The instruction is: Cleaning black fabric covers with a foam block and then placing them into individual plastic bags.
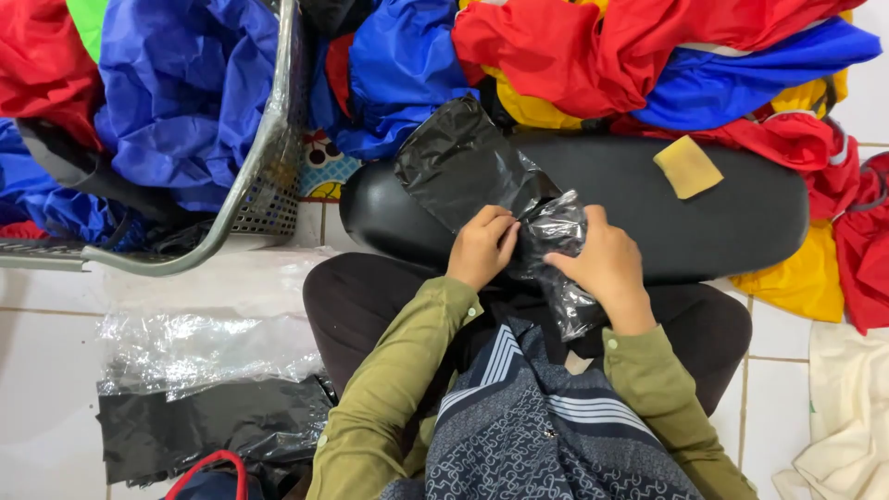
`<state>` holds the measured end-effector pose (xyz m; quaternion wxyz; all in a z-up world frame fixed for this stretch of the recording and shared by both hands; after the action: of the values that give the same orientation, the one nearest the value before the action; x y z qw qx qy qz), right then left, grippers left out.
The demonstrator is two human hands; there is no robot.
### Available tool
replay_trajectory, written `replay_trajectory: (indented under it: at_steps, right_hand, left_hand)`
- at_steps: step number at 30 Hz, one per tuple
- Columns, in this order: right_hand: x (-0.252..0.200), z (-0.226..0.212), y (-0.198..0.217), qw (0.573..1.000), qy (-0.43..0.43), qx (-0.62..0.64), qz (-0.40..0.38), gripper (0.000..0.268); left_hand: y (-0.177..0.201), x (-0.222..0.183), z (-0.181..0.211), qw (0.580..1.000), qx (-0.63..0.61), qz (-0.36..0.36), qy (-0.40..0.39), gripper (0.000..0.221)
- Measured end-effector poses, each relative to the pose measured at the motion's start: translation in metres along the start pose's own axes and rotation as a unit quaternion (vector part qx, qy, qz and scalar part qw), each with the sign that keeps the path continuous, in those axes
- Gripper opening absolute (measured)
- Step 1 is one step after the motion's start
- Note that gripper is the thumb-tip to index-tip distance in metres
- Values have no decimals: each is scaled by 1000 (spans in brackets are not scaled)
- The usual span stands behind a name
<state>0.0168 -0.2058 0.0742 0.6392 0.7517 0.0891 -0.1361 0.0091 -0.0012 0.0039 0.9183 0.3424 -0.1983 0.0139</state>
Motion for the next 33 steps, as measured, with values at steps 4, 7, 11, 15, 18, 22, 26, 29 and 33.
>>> replay_trajectory:
  at_steps: [4,7,11,15,18,22,26,29,33]
  right_hand:
    - [2,-15,1,972,-5,199,-124,96]
    - [9,-9,-24,957,-20,256,-132,100]
    - [26,4,-66,954,-44,294,-46,92]
    - [24,0,-63,951,-8,309,-13,77]
    - [25,-2,-49,915,4,399,-61,61]
    - [8,-21,-29,869,15,479,-121,46]
    - [5,-25,-35,904,55,407,-116,64]
    - [-9,-17,-29,919,15,394,-16,79]
    - [-45,4,-10,935,52,329,119,62]
  left_hand:
    - [-9,-3,-4,999,23,0,-35,6]
    - [-26,-7,-15,994,67,31,-85,4]
    - [-34,-9,-14,987,78,62,-123,7]
    - [18,-2,46,982,25,184,17,35]
    - [-7,-32,43,792,-248,288,478,55]
    - [7,-27,71,615,-472,206,597,73]
    - [-1,-34,58,583,-511,132,618,67]
    - [-18,-44,44,560,-527,168,617,56]
    - [-17,-45,35,530,-532,209,626,58]
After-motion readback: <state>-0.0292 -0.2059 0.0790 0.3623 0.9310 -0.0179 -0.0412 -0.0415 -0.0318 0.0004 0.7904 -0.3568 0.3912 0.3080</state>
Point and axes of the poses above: each hand's wrist, its own x-axis towards the middle knuckle, its own y-axis out of the back of the hand, z = x × y, the point moved 1 cm from there along x, towards the middle knuckle, and after that the axes turned 1 degree about y, right-handed, at the moved point
